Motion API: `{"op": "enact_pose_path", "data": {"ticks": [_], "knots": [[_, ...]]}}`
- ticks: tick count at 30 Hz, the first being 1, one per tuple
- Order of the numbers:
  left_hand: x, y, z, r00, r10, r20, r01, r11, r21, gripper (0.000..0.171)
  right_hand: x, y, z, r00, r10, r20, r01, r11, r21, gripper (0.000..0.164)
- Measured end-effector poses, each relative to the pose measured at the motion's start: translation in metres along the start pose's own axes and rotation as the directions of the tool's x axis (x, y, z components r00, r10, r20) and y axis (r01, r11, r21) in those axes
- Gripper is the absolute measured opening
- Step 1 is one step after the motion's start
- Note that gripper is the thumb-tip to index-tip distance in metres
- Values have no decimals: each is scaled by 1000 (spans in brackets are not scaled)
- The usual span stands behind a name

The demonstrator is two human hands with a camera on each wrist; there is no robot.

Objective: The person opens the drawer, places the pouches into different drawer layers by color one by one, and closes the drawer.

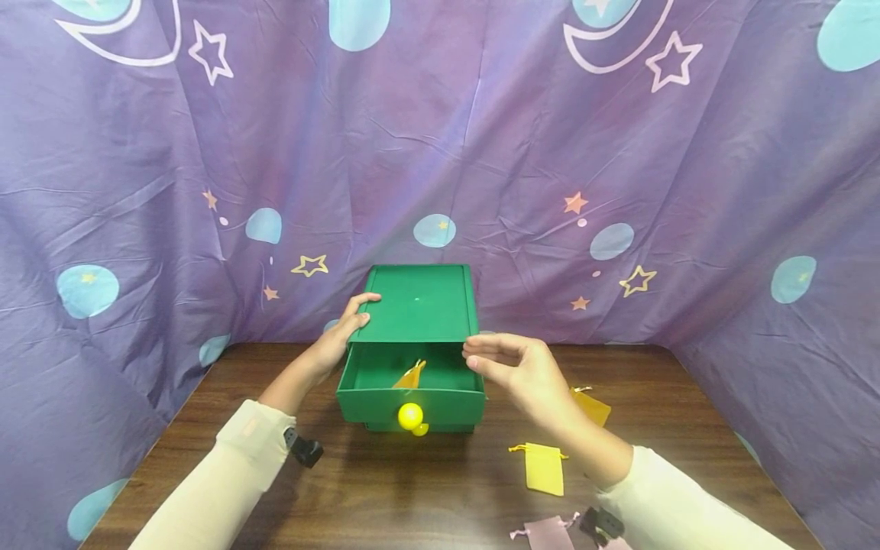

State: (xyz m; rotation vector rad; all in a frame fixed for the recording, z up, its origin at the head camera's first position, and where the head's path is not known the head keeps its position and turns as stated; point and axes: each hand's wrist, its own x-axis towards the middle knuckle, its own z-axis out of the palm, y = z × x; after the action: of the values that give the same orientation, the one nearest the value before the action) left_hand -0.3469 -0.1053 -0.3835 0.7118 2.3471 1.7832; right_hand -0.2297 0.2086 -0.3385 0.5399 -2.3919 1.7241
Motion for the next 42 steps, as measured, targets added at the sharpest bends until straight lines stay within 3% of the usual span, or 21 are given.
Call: {"op": "enact_pose_path", "data": {"ticks": [8, 22, 29, 42], "knots": [[0, 0, 0, 1000, 5, -3, -5, 1000, -4, 50, -2, 3, -3, 1000, 2, -5, -2, 999, 35, 34], [1, 0, 2, 1000, 11, -7, -11, 999, -45, 50, -7, 12, -13, 999, 13, -37, -14, 1000, -27, 35], [1, 0, 1, 1000, 8, 4, -8, 1000, -24, 50, -9, 18, -17, 999, 11, -38, -11, 1000, 19, 36], [1, -1, 0, 1000, 3, 4, -3, 1000, 3, 49, -15, 28, -29, 994, 63, -94, -69, 996, -60, 39]]}}
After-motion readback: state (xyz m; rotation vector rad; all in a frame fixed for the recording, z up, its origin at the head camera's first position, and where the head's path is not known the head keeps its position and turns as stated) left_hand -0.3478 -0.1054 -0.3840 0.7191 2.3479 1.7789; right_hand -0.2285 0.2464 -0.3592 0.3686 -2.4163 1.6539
